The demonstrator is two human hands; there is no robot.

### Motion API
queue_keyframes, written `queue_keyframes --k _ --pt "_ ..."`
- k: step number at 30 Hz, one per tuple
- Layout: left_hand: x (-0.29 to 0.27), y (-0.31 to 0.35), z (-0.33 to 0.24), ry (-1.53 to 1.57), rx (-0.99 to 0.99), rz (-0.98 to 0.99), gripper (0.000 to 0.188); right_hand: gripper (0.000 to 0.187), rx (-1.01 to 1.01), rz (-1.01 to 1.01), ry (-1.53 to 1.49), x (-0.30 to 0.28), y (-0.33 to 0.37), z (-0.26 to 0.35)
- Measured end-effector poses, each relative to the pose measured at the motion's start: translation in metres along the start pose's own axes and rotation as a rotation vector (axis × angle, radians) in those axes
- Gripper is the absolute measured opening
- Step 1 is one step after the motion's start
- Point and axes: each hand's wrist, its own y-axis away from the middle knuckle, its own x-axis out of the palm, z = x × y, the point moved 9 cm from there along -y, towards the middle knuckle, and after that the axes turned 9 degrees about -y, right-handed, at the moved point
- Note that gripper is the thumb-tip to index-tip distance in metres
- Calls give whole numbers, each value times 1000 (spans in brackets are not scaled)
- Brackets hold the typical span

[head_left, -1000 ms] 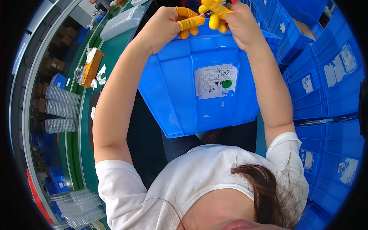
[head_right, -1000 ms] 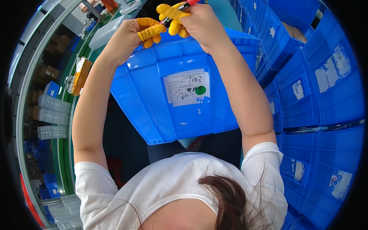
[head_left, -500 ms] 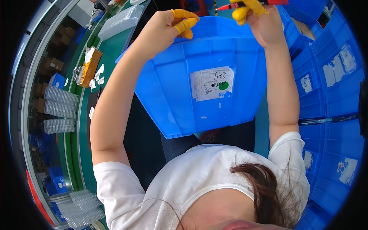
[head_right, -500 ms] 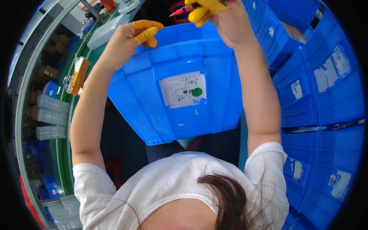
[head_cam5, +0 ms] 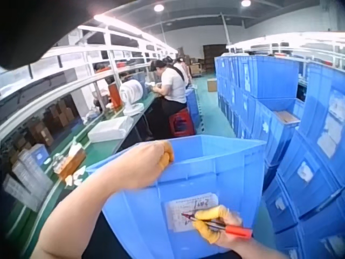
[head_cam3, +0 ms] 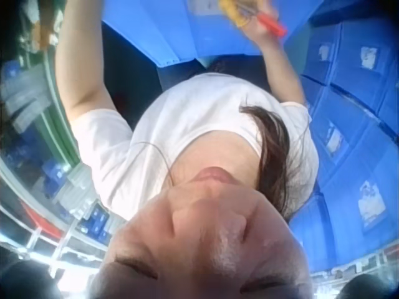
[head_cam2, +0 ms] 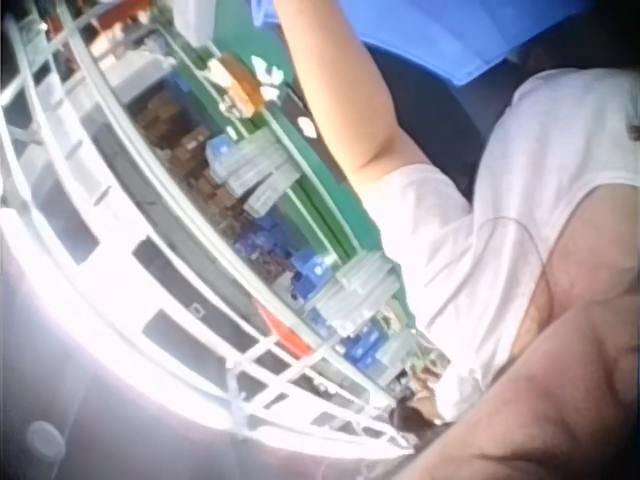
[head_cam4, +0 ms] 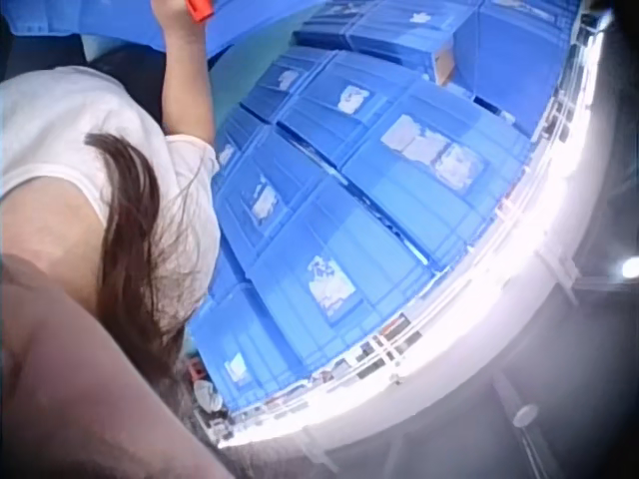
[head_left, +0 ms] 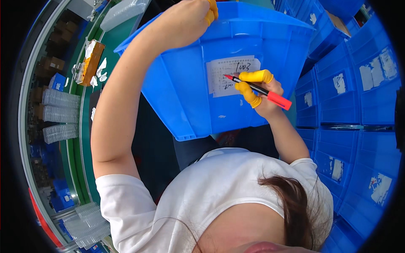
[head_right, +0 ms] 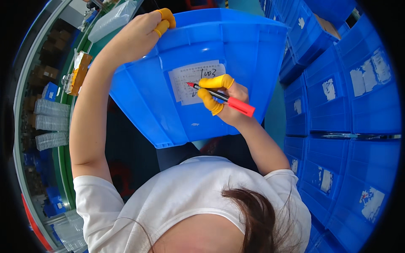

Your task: The person writes on the label of a plastic bin using markers, adjusts a cardboard sheet inside the bin, and cleans a marker using liquid from a dispenser and a wipe.

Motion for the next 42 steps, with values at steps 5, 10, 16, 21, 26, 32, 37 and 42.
queue_keyframes --k 5,10,16,21,26,32,37,42 --pt "-10 -5 -16 -158 37 -15 46 18 -160 51 225 10 4 4" --pt "-3 -7 -21 -250 105 22 48 20 -298 -37 352 8 3 17" --pt "-4 -11 -23 -281 117 13 46 22 -357 -25 395 11 4 22" --pt "-1 -15 -23 -265 110 69 44 22 -383 -7 385 11 5 22" --pt "-1 -16 -20 -269 83 96 42 21 -320 -32 406 8 4 21" --pt "0 -17 -20 -260 100 70 40 22 -385 -33 396 9 2 26" --pt "-3 -15 -24 -251 95 84 41 22 -378 -40 392 10 3 25" --pt "1 -17 -21 -269 109 77 40 22 -372 -15 383 10 5 22"
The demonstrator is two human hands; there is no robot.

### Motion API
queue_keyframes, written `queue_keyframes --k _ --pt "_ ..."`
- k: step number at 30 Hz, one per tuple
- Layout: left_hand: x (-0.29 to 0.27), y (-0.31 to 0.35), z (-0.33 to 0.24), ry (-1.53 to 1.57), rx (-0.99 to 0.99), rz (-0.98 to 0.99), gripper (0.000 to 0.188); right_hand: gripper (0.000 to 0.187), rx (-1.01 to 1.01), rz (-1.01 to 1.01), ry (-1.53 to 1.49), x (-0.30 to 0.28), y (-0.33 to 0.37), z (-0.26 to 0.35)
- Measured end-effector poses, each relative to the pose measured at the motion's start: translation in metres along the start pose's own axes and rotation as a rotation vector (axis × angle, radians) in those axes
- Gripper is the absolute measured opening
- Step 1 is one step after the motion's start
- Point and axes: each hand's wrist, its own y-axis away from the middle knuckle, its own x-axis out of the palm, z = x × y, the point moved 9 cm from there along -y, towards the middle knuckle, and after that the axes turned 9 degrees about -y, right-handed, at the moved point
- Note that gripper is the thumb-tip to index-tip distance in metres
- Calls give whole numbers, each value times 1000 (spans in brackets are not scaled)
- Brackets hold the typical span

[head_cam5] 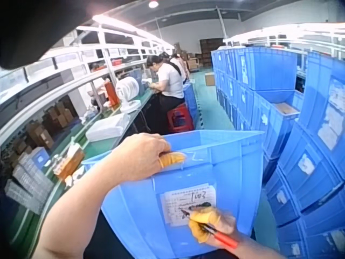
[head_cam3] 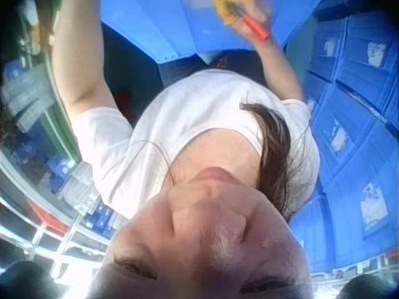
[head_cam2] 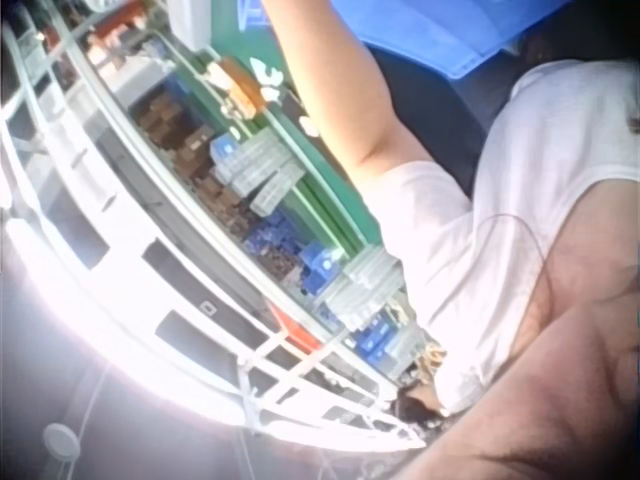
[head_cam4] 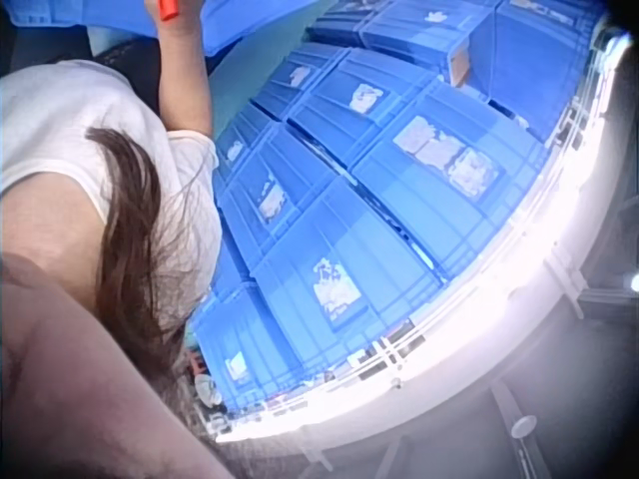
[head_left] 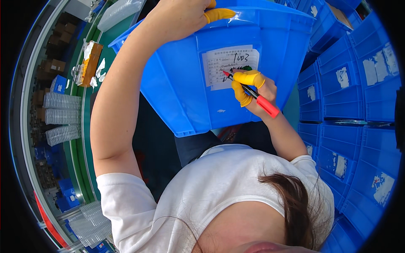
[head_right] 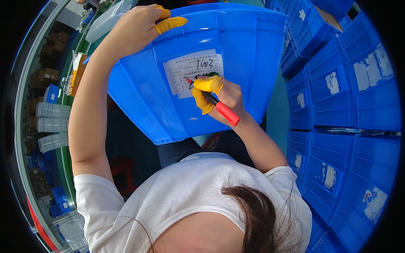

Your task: The person writes on the label of a plastic bin using markers, adjusts a cardboard sheet inside the bin, and cleans a marker using liquid from a dispenser and a wipe.

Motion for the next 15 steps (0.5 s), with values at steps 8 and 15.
queue_keyframes --k 8,15 --pt "10 6 14 -58 -57 -195 36 23 -3 29 -11 2 4 -4" --pt "-9 8 18 341 -29 -227 29 24 233 -349 -579 -46 -40 -18"
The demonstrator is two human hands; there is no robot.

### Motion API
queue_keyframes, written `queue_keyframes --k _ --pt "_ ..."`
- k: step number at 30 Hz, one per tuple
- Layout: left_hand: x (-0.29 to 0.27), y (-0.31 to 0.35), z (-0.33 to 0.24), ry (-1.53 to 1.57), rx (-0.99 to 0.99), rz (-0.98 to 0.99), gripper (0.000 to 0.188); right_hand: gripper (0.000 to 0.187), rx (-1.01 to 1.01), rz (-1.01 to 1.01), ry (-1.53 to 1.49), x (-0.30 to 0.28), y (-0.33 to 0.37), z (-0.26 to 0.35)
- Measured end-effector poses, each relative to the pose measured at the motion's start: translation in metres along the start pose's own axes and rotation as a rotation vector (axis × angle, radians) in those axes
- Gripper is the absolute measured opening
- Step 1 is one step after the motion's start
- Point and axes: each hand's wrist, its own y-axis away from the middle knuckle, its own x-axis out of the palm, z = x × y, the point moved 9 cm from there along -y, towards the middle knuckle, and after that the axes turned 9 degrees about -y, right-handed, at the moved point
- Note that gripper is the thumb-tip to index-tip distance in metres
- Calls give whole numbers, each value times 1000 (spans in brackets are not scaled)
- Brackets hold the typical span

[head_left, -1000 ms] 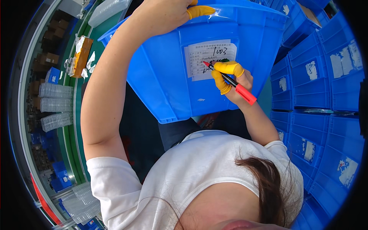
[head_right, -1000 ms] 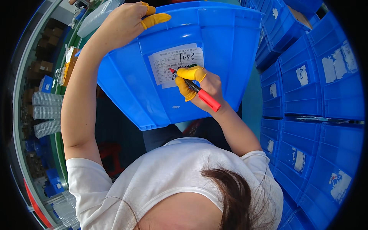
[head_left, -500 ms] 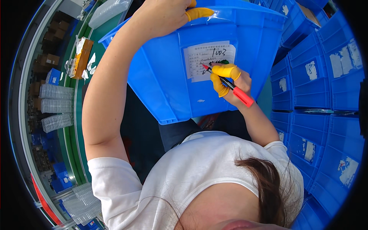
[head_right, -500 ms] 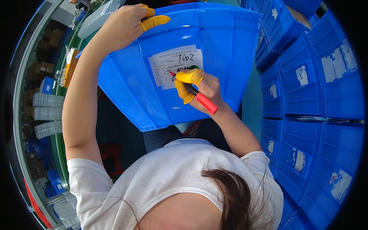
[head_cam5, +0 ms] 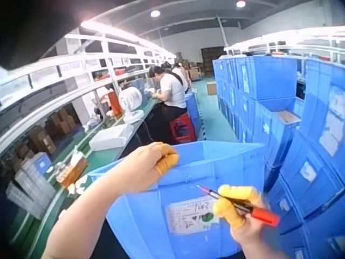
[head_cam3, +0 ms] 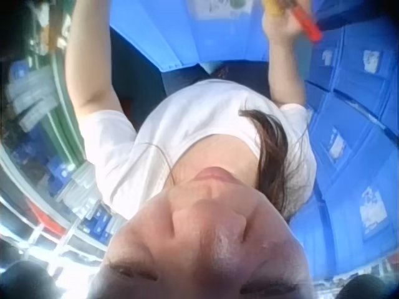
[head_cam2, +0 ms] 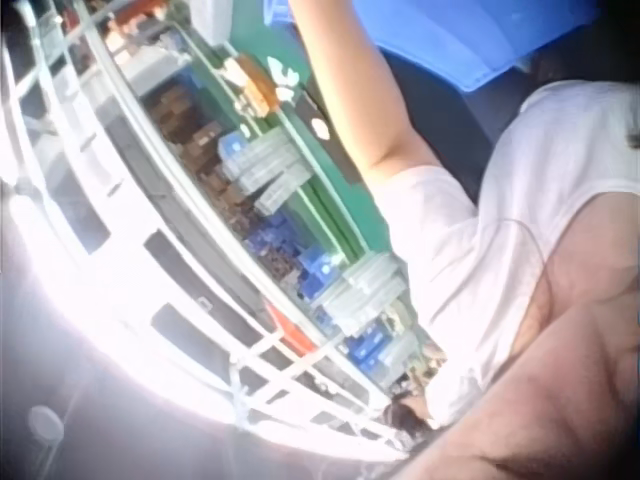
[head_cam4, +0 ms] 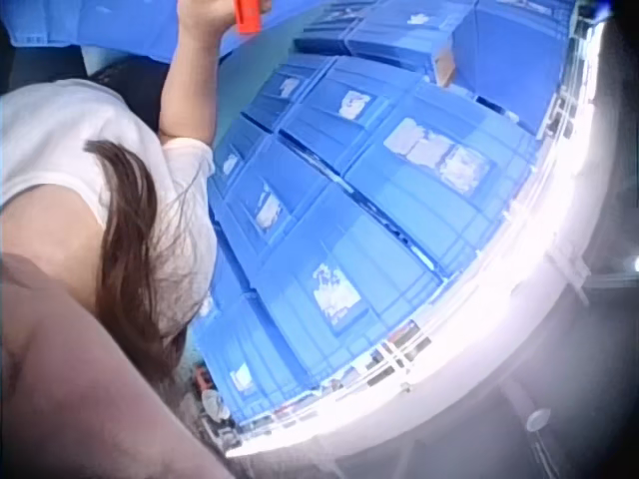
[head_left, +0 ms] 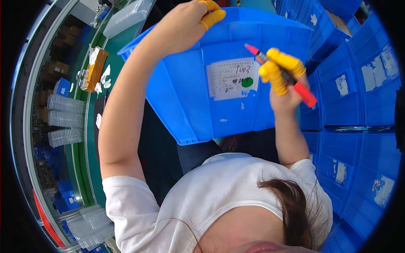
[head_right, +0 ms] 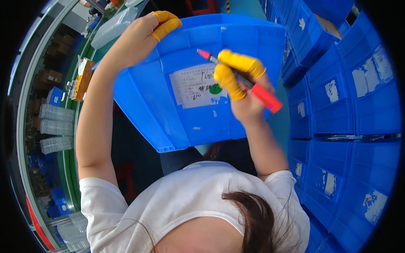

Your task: The person writes on the label of a plastic bin using markers, adjusts a cardboard sheet inside the bin, and cleans a marker using liquid from a dispenser and a wipe.

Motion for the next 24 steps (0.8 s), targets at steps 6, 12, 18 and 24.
queue_keyframes --k 6,12,18,24 --pt "-1 5 5 -8 -117 39 25 27 186 275 123 37 -94 -15" --pt "-4 6 7 138 -110 -8 21 29 285 326 47 56 -106 -35" --pt "-6 7 4 47 -197 100 38 29 291 364 86 65 -106 -40" --pt "-15 7 5 130 -162 -68 34 26 243 223 -13 53 -108 -31"
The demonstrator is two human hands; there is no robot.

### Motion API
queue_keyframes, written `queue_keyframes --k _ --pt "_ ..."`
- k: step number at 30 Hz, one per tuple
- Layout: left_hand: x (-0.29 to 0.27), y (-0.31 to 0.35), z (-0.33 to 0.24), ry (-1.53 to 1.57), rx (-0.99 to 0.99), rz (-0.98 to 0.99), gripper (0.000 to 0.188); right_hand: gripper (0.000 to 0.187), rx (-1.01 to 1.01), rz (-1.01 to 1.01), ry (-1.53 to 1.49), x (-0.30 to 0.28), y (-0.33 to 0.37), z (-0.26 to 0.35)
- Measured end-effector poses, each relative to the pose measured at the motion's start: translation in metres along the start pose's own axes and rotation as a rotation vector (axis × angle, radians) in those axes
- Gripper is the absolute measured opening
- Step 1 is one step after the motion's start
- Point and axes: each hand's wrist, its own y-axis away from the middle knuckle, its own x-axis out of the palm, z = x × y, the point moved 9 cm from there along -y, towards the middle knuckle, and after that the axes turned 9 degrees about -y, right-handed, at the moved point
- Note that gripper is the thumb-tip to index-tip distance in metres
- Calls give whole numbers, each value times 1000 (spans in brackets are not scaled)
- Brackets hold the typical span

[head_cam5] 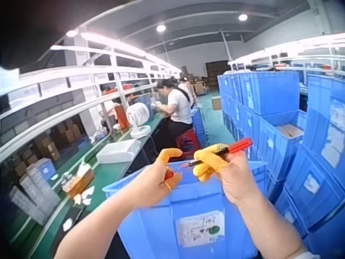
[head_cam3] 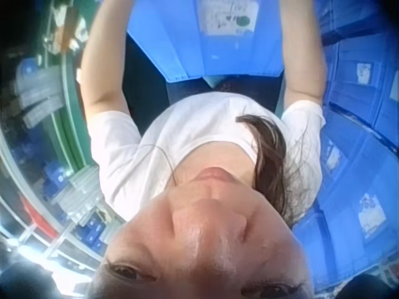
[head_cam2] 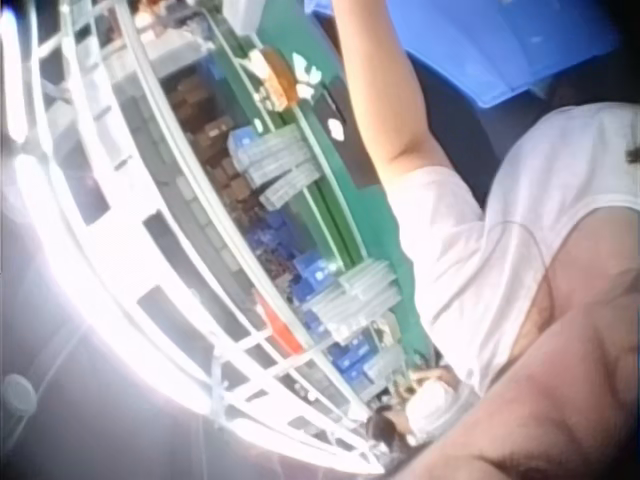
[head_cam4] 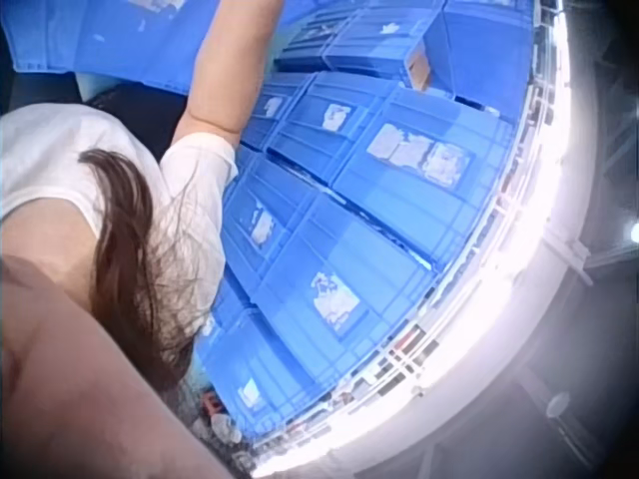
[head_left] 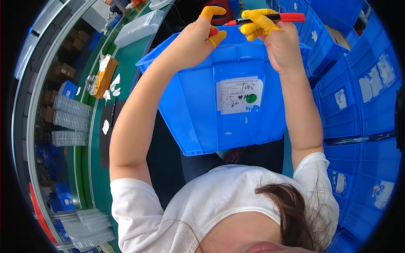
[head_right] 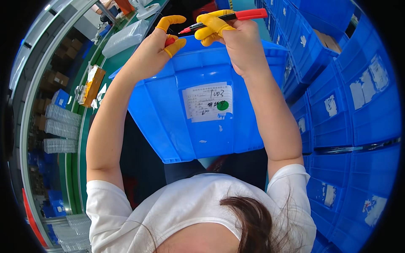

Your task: The person writes on the label of a plastic bin using markers, adjusts a cardboard sheet inside the bin, and cleans a marker using liquid from a dispenser and a wipe.

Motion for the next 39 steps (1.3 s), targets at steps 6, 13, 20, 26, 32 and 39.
queue_keyframes --k 6,13,20,26,32,39 --pt "0 0 1 -38 10 -30 28 26 51 103 62 15 0 -8" --pt "-1 -4 -1 -55 -36 15 28 22 83 121 161 22 -2 -11" --pt "0 -7 6 27 6 -26 31 20 202 39 182 33 1 -17" --pt "1 -4 17 105 76 -77 31 28 169 41 371 43 -2 -20" --pt "-10 7 29 204 -107 -103 39 47 -94 410 1208 49 28 2" --pt "-93 104 91 184 -295 -346 22 48 -355 283 1469 37 33 -7"
